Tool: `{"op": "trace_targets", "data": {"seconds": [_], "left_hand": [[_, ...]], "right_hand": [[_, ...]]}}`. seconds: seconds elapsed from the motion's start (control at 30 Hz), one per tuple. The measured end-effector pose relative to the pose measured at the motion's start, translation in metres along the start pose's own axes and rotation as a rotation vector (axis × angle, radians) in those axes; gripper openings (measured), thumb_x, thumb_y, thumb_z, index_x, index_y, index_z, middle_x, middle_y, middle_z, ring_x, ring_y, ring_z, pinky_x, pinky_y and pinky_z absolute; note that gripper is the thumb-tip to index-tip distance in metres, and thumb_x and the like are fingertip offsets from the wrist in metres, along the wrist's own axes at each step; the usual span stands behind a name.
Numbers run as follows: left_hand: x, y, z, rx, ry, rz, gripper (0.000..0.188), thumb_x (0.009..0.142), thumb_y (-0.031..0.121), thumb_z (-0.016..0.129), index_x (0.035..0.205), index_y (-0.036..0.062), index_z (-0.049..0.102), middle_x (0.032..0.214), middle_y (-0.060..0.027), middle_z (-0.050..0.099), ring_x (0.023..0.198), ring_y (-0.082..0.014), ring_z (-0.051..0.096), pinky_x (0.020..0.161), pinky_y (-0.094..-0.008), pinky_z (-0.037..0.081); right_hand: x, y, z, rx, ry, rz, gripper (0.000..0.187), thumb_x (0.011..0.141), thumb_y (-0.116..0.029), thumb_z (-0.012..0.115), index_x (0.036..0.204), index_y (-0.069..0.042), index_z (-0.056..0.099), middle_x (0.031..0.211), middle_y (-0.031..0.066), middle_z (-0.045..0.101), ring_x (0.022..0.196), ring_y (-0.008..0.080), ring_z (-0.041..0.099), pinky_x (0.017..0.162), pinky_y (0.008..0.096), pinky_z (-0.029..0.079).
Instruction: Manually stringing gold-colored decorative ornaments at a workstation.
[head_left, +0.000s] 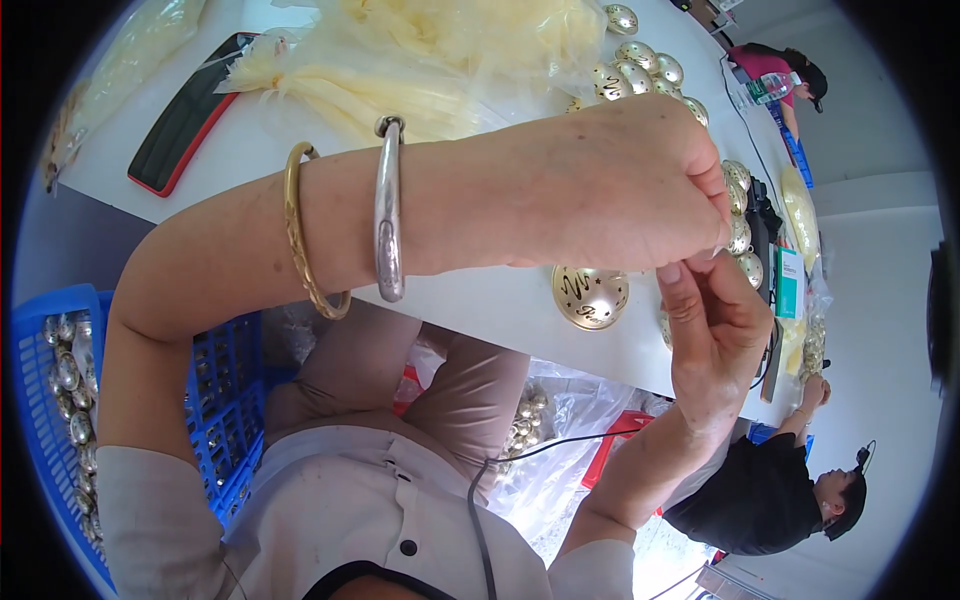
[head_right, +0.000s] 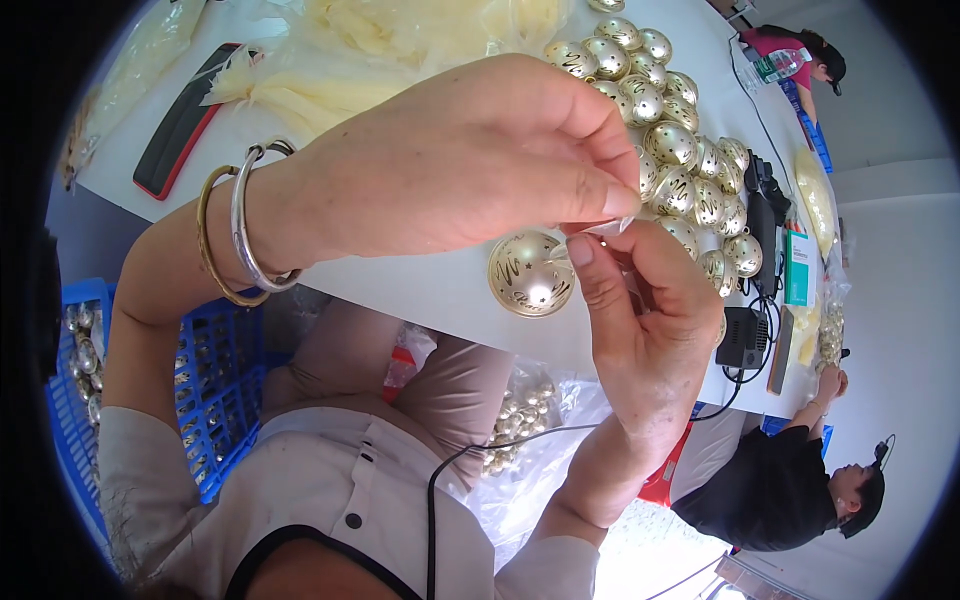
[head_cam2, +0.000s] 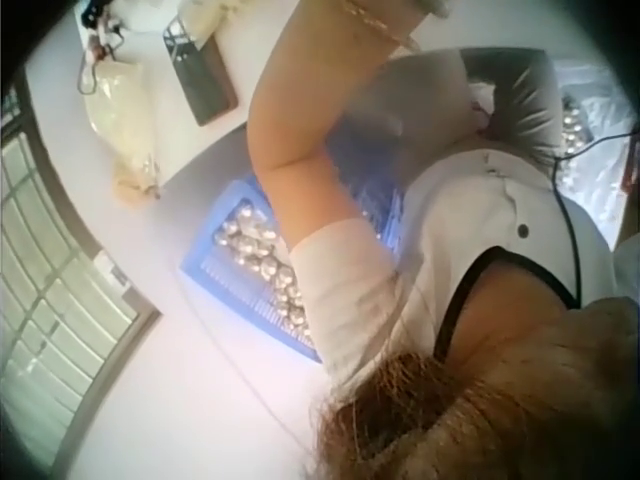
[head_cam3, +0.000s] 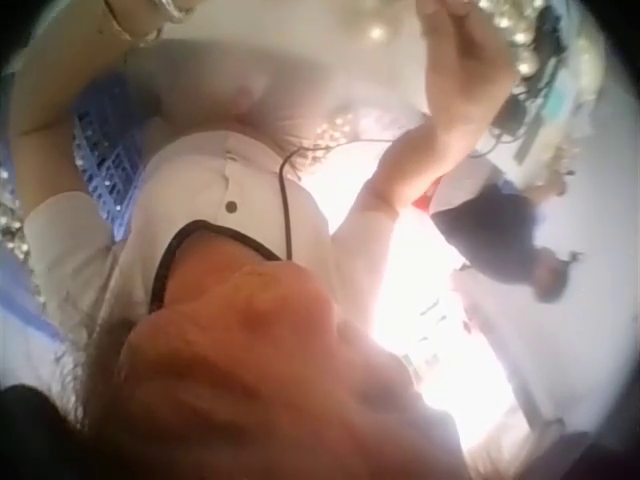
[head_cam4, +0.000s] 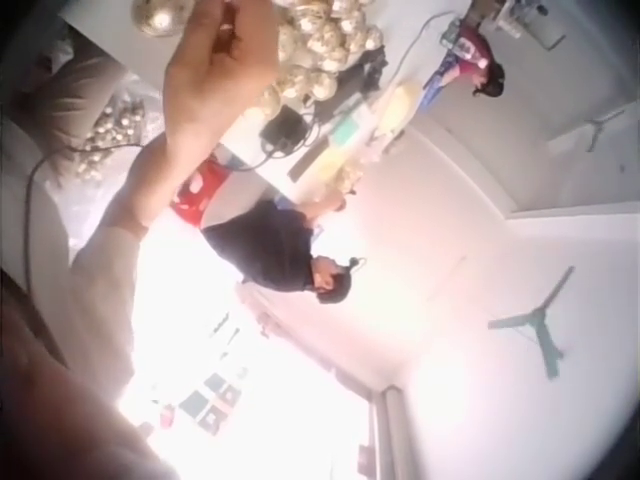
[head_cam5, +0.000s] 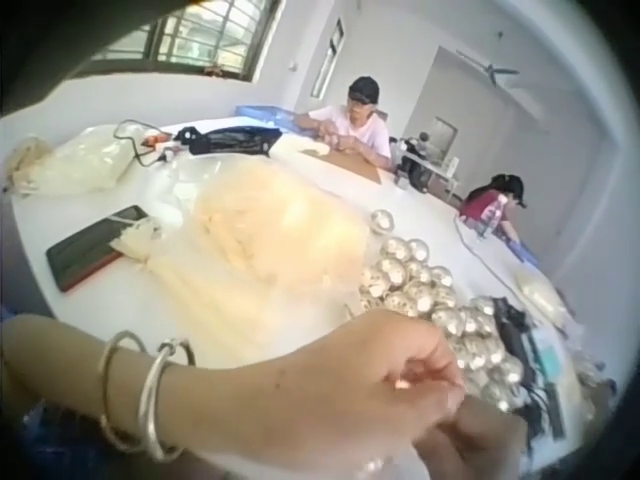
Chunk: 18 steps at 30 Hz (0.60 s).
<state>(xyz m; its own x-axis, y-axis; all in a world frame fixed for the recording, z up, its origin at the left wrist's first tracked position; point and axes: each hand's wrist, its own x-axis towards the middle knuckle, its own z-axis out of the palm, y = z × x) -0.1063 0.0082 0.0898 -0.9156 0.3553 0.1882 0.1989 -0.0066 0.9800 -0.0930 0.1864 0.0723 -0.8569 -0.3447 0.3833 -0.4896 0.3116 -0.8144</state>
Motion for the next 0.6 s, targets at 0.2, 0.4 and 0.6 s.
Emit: {"op": "trace_targets", "data": {"seconds": [0.2, 0.4, 0.6], "left_hand": [[0.0, -0.003, -0.008, 0.11, -0.097, 0.096, 0.019, 0.073, 0.014, 0.064, 0.077, -0.0045, 0.06, 0.064, -0.0099, 0.059, 0.057, -0.0167, 0.055, 0.053, -0.0298, 0.044], [0.001, -0.014, -0.009, -0.093, -0.342, -0.028, 0.029, 0.083, 0.017, 0.065, 0.101, -0.0033, 0.057, 0.084, -0.0068, 0.064, 0.072, -0.01, 0.06, 0.06, -0.0234, 0.047], [0.002, -0.013, -0.008, -0.056, -0.308, -0.082, 0.024, 0.084, 0.02, 0.065, 0.095, -0.001, 0.061, 0.079, -0.0045, 0.064, 0.07, -0.009, 0.06, 0.056, -0.0224, 0.047]], "right_hand": [[0.013, -0.018, -0.015, -0.071, -0.098, 0.007, 0.007, 0.084, 0.0, 0.064, 0.089, 0.004, 0.062, 0.072, -0.0008, 0.059, 0.062, 0.0015, 0.048, 0.055, 0.0158, 0.038], [0.022, -0.02, -0.011, 0.024, -0.085, 0.013, 0.008, 0.083, 0.002, 0.064, 0.09, 0.004, 0.062, 0.074, 0.0, 0.06, 0.065, 0.0024, 0.052, 0.059, 0.0151, 0.042], [0.024, -0.023, -0.014, 0.047, -0.073, -0.03, 0.007, 0.085, -0.002, 0.063, 0.091, 0.002, 0.063, 0.08, 0.0034, 0.064, 0.068, 0.0045, 0.054, 0.059, 0.0166, 0.042]]}}
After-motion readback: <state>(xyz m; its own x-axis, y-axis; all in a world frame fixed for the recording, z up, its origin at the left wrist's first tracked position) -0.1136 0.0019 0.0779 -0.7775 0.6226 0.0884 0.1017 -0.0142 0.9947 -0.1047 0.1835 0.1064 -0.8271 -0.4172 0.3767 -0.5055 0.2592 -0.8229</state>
